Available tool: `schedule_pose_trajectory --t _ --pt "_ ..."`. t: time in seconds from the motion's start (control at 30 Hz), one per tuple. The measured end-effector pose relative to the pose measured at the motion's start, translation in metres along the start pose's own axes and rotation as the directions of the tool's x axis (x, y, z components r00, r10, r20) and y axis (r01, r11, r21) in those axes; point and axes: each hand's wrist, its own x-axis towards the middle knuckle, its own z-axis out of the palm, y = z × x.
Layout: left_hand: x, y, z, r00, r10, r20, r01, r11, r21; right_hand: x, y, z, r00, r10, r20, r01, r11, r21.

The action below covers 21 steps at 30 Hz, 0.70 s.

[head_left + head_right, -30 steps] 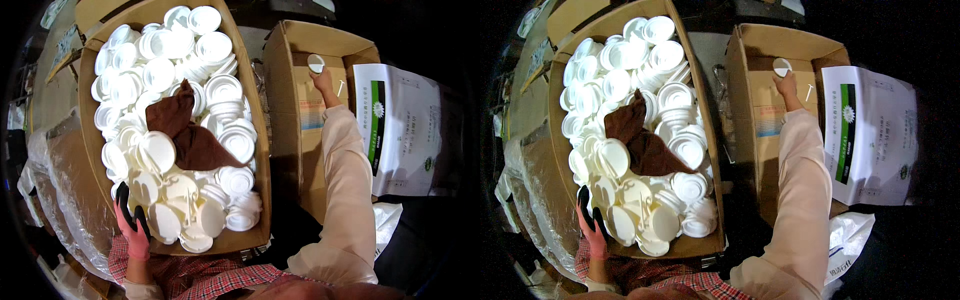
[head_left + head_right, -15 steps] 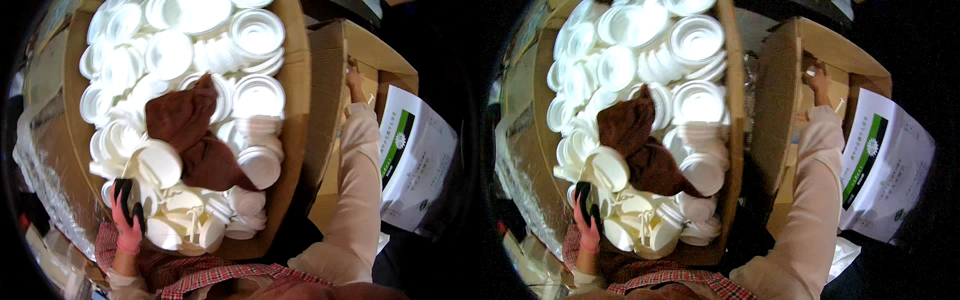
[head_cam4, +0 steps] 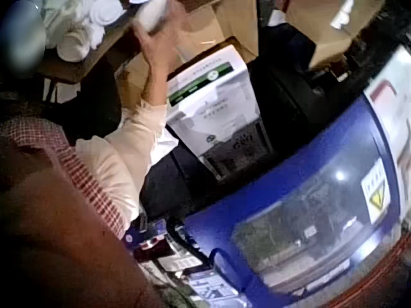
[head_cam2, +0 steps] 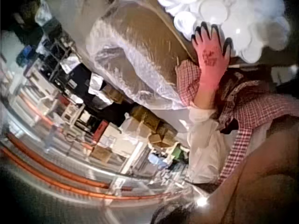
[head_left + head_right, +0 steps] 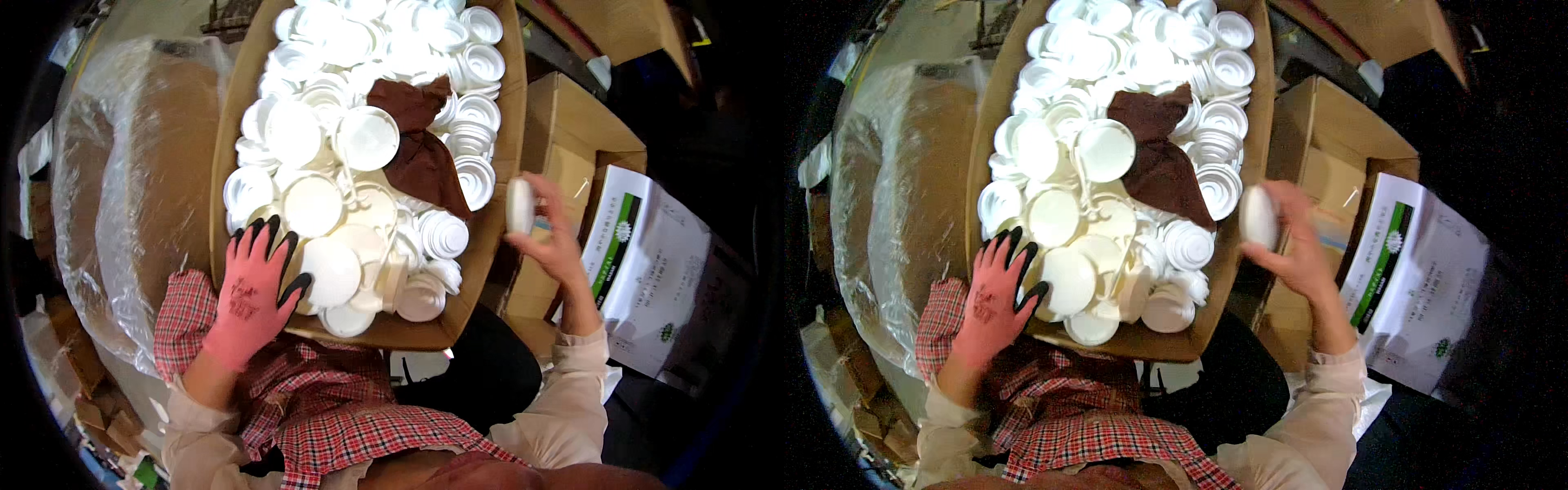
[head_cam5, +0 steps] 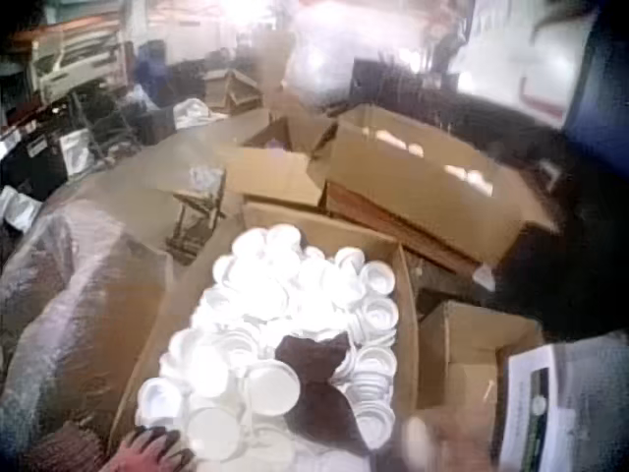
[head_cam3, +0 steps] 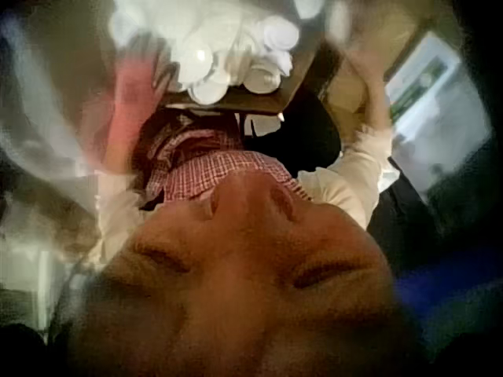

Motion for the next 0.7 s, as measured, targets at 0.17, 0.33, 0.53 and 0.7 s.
schedule_pose_trajectory --t 0.17,0.33,0.53,0.7 --pt "0.000 -0.019 0.016 0.968 0.026 -0.251 -0.061 0.989 -0.132 0.009 -0.059 0.080 0.884 -0.439 0.160 0.462 0.774 -0.434" --pt "0.020 -0.016 0.010 0.962 -0.063 -0.266 0.010 0.981 -0.195 0.065 -0.098 0.166 0.837 -0.511 0.195 0.529 0.666 -0.526" --pt "0.026 -0.004 0.014 0.927 -0.006 -0.376 -0.058 0.986 -0.158 0.069 -0.105 0.171 0.706 -0.667 0.239 0.608 0.398 -0.687" --pt "0.014 -0.009 -0.016 0.851 0.357 -0.384 -0.417 0.905 -0.083 0.035 -0.162 0.129 0.713 -0.567 0.412 0.698 0.520 -0.493"
